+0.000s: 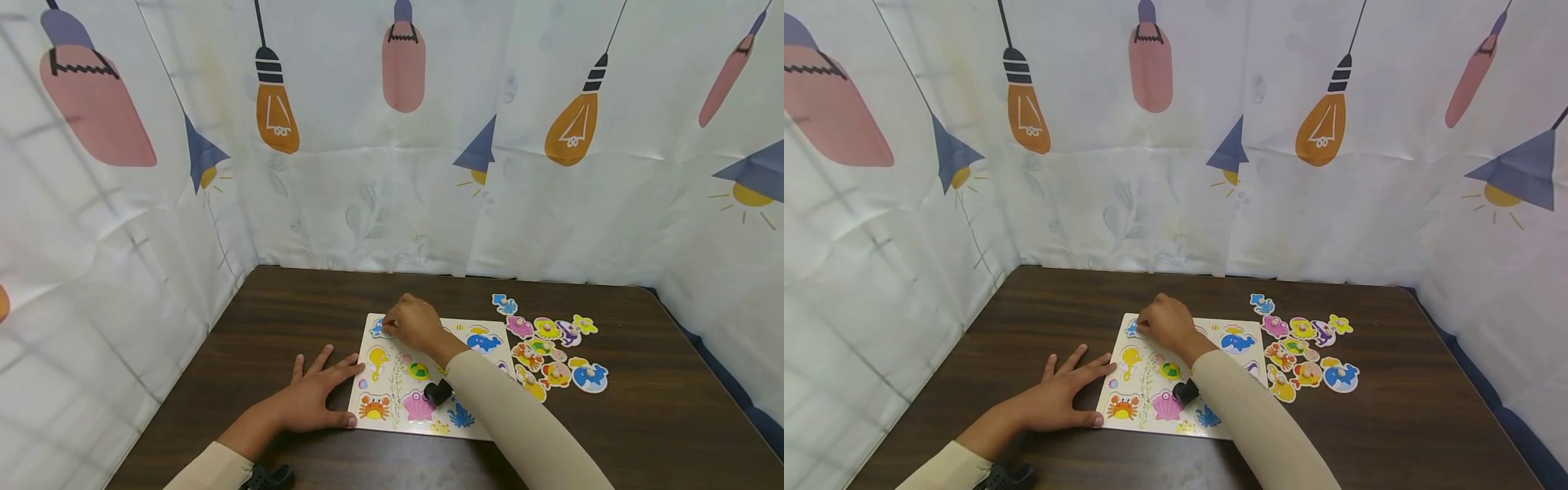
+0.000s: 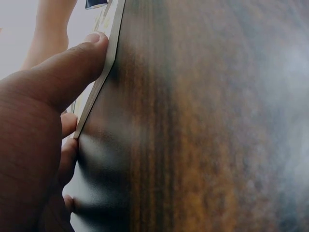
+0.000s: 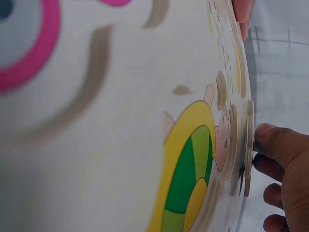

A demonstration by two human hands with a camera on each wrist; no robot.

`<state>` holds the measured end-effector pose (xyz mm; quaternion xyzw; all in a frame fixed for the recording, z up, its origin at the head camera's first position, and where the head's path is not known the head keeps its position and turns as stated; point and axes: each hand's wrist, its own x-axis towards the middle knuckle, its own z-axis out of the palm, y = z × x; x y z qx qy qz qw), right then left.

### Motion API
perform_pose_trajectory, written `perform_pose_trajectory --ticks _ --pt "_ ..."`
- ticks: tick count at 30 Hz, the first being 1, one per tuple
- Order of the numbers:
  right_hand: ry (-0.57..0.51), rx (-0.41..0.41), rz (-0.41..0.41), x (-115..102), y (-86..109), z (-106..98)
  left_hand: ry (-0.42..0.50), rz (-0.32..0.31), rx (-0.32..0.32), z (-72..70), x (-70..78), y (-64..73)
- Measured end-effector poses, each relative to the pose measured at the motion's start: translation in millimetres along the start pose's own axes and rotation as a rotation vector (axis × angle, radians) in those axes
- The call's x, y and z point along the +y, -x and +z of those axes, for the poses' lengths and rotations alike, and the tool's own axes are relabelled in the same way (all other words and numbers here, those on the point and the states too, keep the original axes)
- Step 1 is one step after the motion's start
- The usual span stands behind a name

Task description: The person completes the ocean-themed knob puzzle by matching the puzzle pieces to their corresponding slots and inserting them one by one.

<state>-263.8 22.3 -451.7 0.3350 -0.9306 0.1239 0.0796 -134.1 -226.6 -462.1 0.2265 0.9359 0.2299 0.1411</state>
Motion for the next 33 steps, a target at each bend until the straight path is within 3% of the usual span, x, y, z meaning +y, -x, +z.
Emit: perform_pose_trajectory --ticks 15,22,27,33 --pt "-0.037 -0.003 -0.001 1 -4.0 5 0.013 0.004 -0.002 -2.6 4.4 1.7" --pt "-0.122 -0.078 0.051 1 -1.4 -2 0.014 0.005 0.002 -1.4 4.4 1.8" --pt "-0.135 -0.153 0.103 6 3.8 -12 0.006 0.001 0.007 0.4 3.8 1.3" --pt "-0.139 -0.176 0.148 17 14.9 -23 -0.016 -0.011 0.008 0.2 2.6 1.7"
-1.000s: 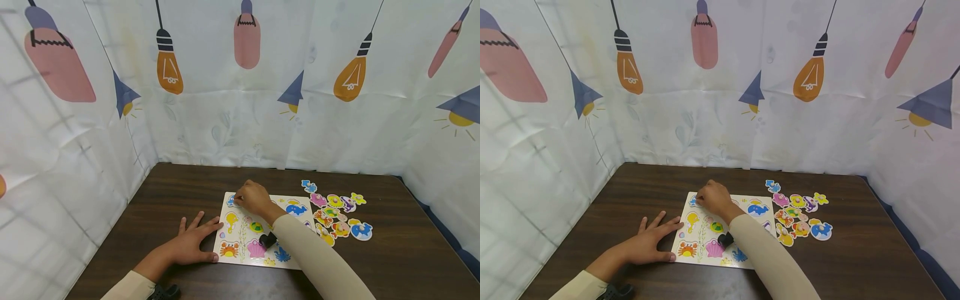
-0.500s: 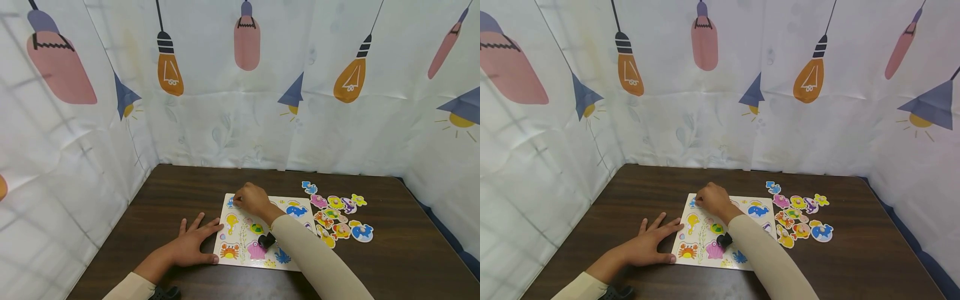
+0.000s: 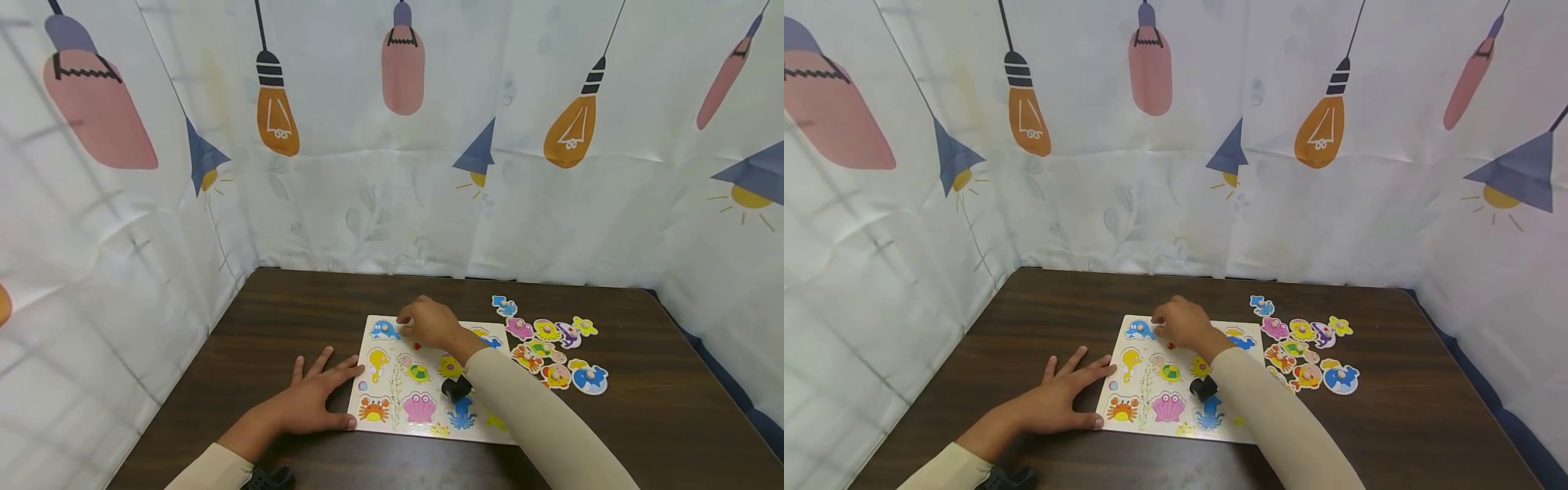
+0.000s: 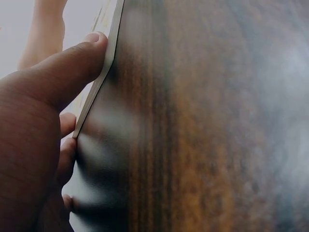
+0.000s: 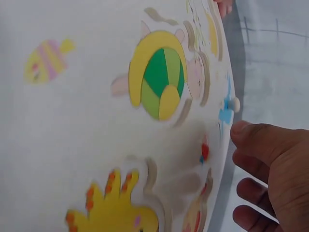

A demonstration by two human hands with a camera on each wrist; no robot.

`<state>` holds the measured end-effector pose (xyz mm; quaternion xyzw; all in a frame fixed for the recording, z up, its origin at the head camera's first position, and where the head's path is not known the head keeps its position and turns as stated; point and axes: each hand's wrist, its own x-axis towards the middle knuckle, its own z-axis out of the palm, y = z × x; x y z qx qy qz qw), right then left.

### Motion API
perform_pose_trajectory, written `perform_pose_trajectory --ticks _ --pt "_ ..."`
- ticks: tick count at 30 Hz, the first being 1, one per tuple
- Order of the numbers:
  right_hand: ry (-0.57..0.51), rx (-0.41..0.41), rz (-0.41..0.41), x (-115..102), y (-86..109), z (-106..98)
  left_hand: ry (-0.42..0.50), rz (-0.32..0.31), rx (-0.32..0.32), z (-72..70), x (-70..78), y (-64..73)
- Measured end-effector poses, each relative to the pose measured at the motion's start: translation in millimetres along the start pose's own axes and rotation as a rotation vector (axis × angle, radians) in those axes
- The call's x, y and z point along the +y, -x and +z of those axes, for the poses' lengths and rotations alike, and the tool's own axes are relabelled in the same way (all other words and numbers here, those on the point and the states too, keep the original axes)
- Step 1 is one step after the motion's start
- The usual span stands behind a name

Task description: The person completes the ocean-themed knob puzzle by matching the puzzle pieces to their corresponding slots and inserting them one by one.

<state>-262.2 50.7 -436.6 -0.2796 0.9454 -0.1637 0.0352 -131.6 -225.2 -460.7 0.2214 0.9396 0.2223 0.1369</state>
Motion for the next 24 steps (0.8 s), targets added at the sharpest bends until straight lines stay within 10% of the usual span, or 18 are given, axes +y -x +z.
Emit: perform_pose_trajectory --ticks 24 --pt "0.029 0.011 0.084 46 52.8 -20 0.012 0.006 0.012 2.1 -1.9 -1.9"
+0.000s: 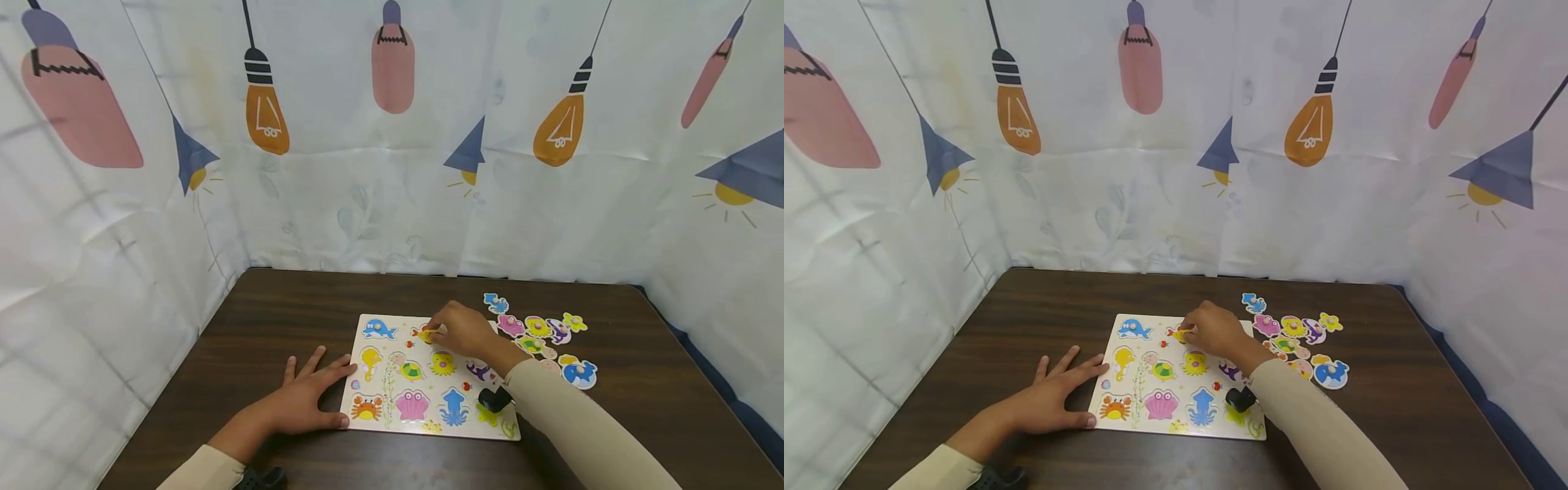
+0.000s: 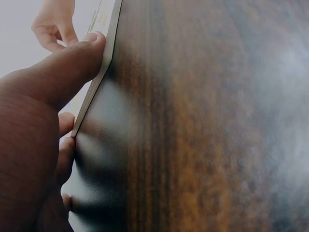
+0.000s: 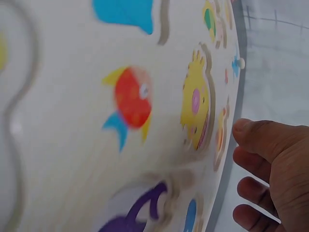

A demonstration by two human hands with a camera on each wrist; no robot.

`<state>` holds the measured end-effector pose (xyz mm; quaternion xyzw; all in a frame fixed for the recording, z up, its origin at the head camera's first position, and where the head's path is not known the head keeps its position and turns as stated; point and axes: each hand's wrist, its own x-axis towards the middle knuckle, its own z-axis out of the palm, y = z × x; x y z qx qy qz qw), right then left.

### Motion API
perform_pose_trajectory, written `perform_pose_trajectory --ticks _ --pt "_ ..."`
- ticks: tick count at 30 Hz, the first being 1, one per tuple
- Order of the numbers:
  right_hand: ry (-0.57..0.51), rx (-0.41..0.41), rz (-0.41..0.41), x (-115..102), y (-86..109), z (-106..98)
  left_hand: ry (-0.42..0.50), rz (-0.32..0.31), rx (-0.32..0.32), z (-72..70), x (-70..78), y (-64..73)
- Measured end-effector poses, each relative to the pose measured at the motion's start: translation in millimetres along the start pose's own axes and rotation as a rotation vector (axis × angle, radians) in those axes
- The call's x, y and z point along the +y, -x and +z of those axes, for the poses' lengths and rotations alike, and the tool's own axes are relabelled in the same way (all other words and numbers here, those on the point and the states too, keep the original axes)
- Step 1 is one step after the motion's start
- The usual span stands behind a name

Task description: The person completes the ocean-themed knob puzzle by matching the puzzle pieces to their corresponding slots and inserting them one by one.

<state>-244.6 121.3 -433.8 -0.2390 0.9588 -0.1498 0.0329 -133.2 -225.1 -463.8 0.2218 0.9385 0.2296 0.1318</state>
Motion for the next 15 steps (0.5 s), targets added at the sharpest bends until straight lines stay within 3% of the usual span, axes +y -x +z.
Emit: perform_pose_trajectory --ticks 15 --pt "0.013 0.023 0.000 33 36.6 -14 0.000 -0.005 -0.001 -0.1 -0.2 -1.4"
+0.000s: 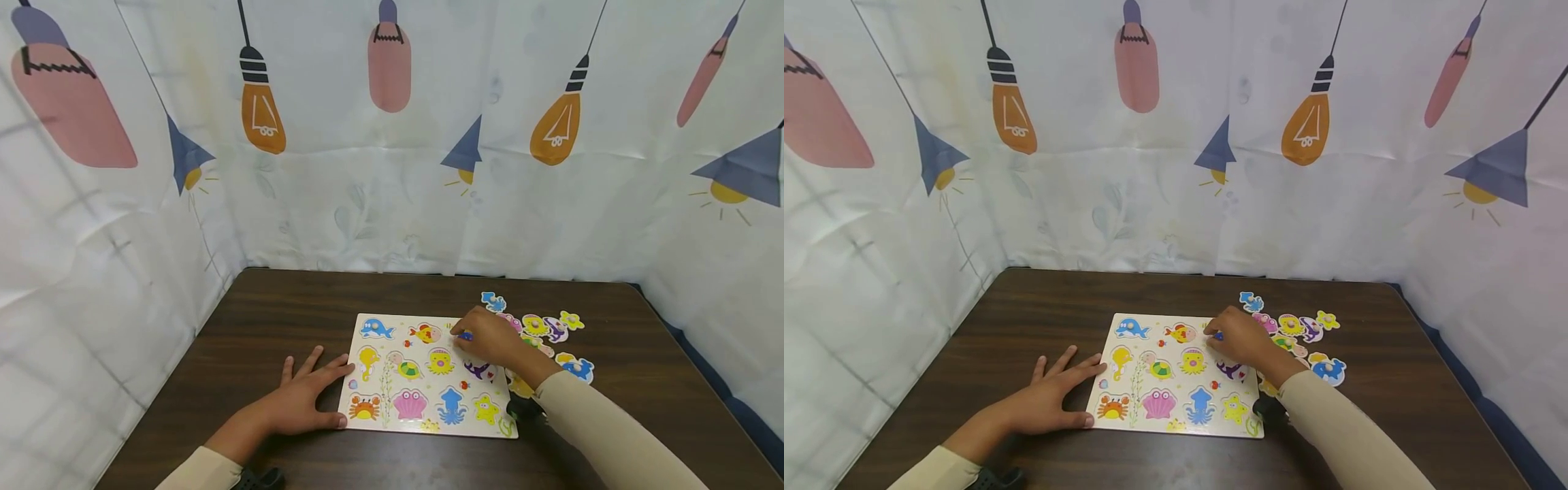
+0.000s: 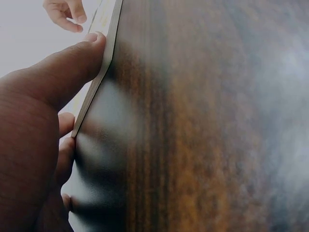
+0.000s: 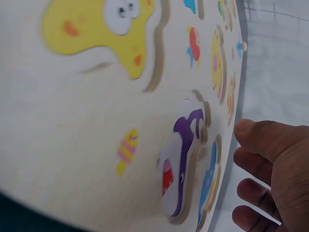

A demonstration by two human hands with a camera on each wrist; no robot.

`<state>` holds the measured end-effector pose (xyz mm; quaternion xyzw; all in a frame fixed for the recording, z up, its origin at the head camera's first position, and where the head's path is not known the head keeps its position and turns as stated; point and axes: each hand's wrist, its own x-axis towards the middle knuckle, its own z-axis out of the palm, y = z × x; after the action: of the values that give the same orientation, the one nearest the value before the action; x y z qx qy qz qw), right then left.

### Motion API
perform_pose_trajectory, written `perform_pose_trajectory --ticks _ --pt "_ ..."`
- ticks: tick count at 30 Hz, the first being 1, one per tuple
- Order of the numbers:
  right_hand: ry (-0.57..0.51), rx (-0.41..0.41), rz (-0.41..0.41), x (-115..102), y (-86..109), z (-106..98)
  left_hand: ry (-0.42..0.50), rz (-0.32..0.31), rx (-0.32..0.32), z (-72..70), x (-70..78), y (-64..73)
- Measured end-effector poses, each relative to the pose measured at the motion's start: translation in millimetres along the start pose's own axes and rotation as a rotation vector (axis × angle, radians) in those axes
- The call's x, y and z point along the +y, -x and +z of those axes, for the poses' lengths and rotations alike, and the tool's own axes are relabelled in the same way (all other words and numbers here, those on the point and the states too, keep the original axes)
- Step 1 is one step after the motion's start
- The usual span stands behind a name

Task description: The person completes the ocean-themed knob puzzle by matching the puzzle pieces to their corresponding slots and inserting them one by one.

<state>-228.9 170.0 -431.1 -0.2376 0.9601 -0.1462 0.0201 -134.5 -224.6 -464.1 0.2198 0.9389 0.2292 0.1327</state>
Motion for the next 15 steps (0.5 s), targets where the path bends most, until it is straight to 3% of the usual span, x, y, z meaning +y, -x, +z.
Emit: perform_pose_trajectory --ticks 15 --pt "-0.011 -0.010 0.082 28 30.6 -7 -0.012 -0.008 -0.002 -1.3 1.1 -0.9"
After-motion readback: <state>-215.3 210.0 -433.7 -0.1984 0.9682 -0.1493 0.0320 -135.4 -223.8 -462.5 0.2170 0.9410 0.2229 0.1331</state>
